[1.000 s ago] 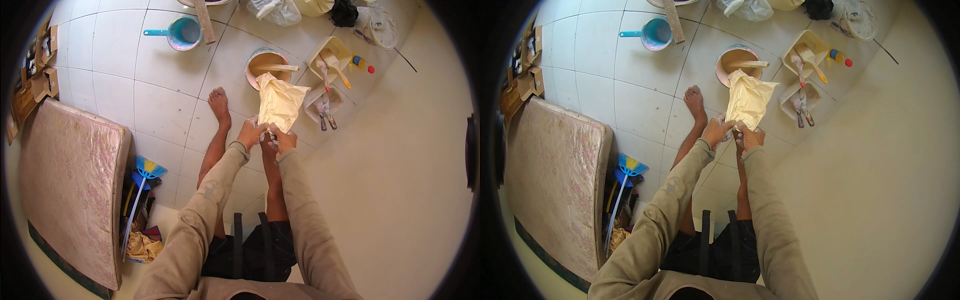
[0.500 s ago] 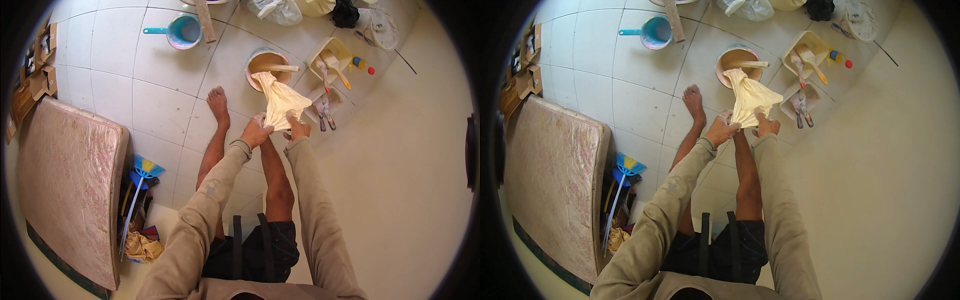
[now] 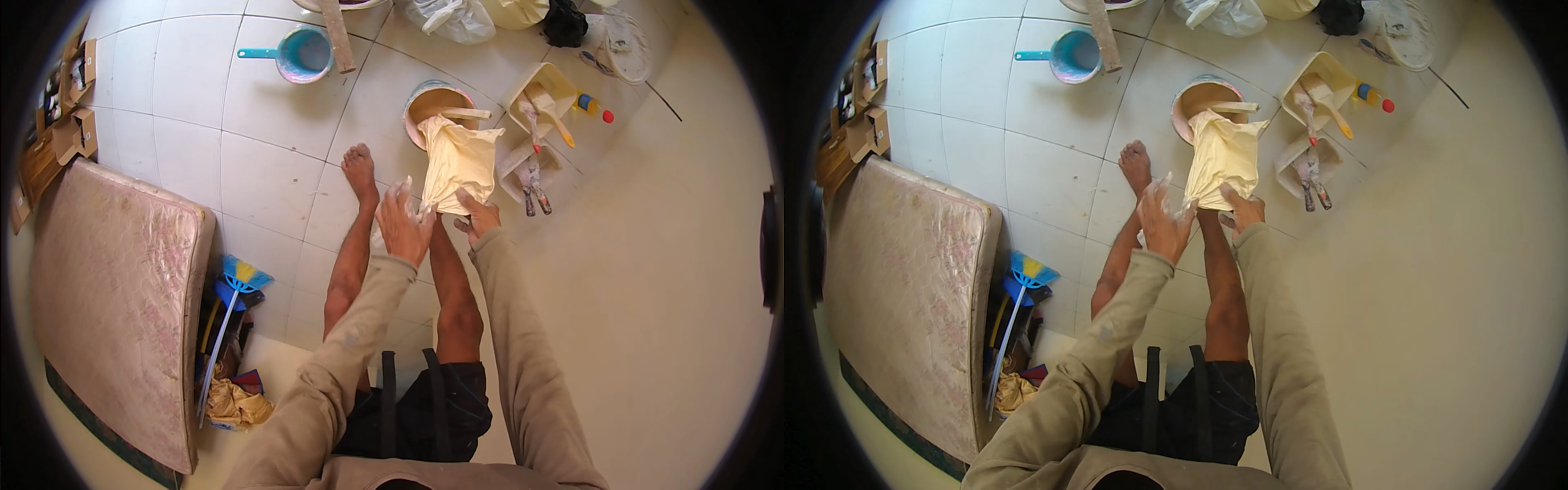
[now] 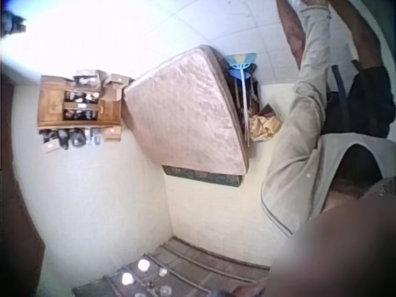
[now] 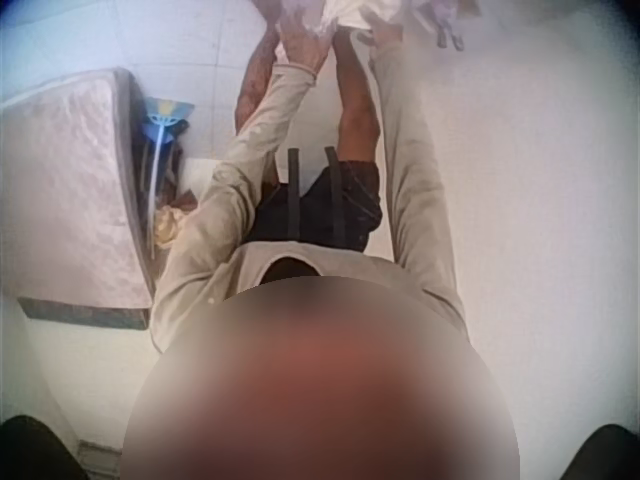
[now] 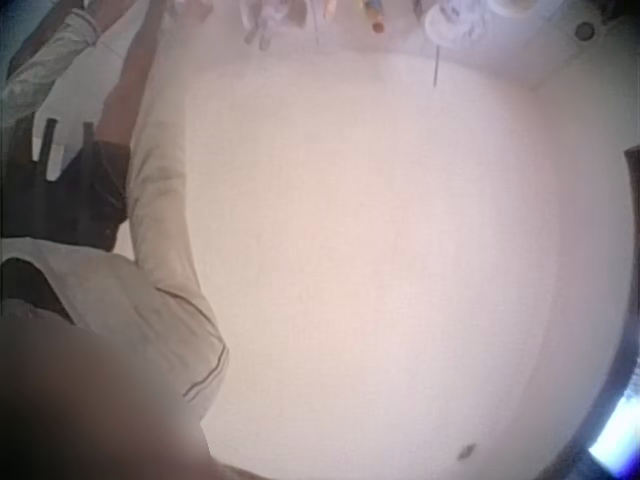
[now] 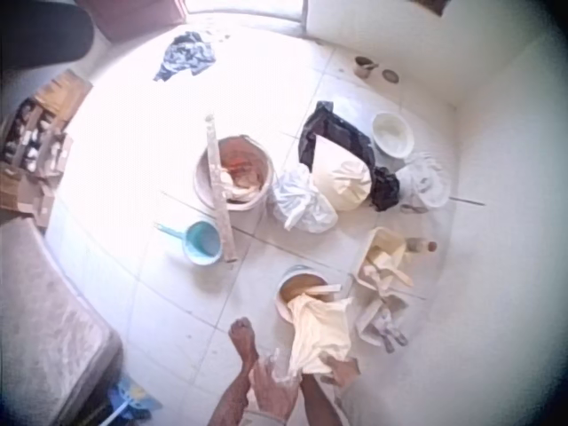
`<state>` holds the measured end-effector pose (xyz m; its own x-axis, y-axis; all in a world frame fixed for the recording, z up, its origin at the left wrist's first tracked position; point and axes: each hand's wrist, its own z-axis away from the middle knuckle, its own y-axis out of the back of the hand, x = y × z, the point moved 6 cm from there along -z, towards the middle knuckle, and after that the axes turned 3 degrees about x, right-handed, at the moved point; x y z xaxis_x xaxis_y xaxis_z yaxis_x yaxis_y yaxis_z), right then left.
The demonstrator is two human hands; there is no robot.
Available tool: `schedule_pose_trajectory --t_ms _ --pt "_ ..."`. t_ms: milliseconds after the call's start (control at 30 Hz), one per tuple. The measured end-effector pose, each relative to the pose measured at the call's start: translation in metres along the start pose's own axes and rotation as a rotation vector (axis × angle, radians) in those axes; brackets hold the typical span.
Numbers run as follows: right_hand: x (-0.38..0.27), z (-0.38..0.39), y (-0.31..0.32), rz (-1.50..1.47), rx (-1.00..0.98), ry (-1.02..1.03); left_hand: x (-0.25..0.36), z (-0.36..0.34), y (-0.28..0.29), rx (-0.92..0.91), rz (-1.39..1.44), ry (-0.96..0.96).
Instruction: The person sits on the floor and mixes a beige liquid in a bucket using a wooden stick. They then open a yellow cloth bag, pour its contents into the bucket, and continue stirring the mixture.
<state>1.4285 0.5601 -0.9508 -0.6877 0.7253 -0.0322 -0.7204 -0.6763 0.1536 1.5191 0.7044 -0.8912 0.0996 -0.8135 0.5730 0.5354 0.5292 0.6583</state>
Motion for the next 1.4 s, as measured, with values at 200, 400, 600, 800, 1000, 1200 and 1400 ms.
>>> schedule_pose_trajectory --t_ms 200,400,600,800,1000,1200,1400 --pt "0.010 0.012 -0.014 -0.174 -0.084 -0.016 0.028 0.042 -0.012 -0.118 0.673 0.809" --pt "0.023 0.008 -0.015 -0.096 -0.197 -0.071 -0.007 0.025 -0.067 -0.101 1.035 1.013" --pt "0.032 -0.018 -0.013 -0.158 -0.179 -0.197 -0.023 0.024 -0.068 -0.148 0.847 0.709" --pt "0.039 -0.041 -0.016 -0.274 -0.242 -0.283 -0.032 0.029 -0.070 -0.233 0.666 0.691" --pt "0.041 -0.056 -0.013 -0.365 -0.161 -0.234 -0.032 0.027 -0.066 -0.210 0.672 0.658" --pt "0.022 -0.041 -0.006 -0.214 0.079 -0.057 -0.039 0.042 -0.076 -0.216 0.755 0.737" --pt "-0.001 -0.029 0.009 0.068 0.350 0.092 -0.023 0.042 -0.067 -0.324 0.703 0.779"
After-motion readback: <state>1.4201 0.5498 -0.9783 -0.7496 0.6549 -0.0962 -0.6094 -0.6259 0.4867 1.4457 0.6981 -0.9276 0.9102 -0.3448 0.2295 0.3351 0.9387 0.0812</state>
